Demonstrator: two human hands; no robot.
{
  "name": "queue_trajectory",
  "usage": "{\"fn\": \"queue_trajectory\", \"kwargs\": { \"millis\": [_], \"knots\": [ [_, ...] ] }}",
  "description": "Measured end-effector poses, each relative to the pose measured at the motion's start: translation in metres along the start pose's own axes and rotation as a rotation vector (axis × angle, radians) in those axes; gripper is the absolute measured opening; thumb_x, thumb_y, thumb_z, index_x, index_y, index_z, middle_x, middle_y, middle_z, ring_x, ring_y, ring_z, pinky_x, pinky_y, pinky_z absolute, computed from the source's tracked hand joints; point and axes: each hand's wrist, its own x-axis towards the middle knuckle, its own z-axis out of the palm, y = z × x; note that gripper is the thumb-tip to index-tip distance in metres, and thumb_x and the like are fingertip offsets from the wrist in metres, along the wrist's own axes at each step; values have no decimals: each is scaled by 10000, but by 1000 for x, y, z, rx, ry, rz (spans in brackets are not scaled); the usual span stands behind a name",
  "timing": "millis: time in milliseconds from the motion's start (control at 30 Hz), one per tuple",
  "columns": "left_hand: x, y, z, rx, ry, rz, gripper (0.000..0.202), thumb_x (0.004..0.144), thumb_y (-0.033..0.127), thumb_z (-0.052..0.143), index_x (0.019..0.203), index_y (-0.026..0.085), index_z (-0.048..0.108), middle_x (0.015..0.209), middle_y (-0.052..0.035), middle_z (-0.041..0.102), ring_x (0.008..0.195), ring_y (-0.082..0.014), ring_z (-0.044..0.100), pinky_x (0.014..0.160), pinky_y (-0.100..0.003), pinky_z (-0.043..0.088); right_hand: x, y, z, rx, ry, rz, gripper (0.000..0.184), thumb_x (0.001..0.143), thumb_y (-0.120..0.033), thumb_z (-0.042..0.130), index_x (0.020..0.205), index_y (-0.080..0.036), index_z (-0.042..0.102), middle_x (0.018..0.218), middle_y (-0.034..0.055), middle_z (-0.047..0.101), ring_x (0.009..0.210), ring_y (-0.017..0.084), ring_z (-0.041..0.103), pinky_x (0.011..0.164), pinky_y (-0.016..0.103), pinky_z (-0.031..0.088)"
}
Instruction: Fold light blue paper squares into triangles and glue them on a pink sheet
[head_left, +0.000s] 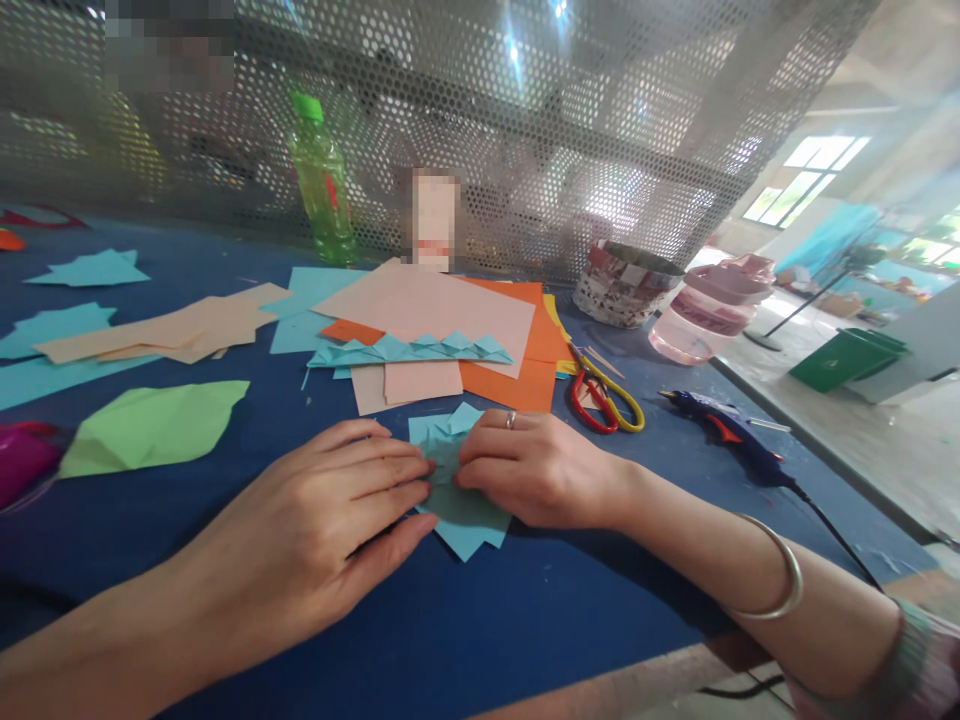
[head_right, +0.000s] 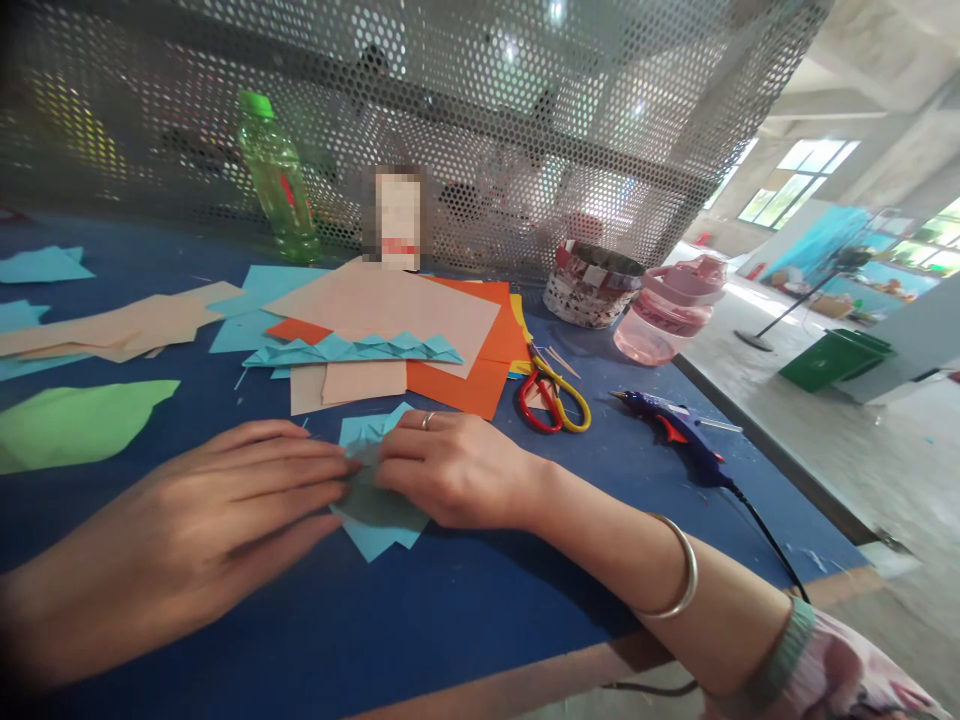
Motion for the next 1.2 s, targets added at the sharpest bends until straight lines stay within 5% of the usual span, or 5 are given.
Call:
{"fn": "queue_trajectory", "kwargs": {
  "millis": [567, 867, 1067, 1200],
  "knots": [
    [3, 1, 0, 32, 5, 14, 246, 1032, 252, 564, 1206, 135, 695, 1070, -72, 775, 991, -235, 708, 946, -415, 536, 1, -1, 0, -53, 13, -44, 310, 1053, -101, 426, 920, -115, 705, 913, 95, 716, 901, 187, 610, 822, 296, 542],
    [3, 2, 4, 27, -77, -6, 220, 1039, 268, 548, 1054, 174, 746, 1047, -71, 717, 980, -245, 663, 903, -427, 532, 0, -1, 0, -79, 9, -49, 291, 1040, -89, 438, 912, -123, 698, 895, 85, 703, 885, 186, 608, 802, 298, 539],
    [4, 3, 2, 24, -84, -9, 233, 1042, 252, 531, 998, 166, 743, 1065, -82, 717, 981, -248, 660, 911, -439, 521, -2, 2, 2, -52, 115, -53, 235, 908, -46, 468, 864, -143, 678, 866, 76, 711, 817, 184, 618, 748, 313, 559],
    [5, 3, 1, 35, -68, 11, 236, 1042, 247, 535, 1028, 163, 754, 1051, -86, 723, 962, -243, 669, 888, -417, 526, -2, 4, 3, -26, 218, -15, 296, 865, -35, 458, 987, -124, 712, 934, 90, 731, 850, 188, 632, 743, 320, 576]
  ]
}}
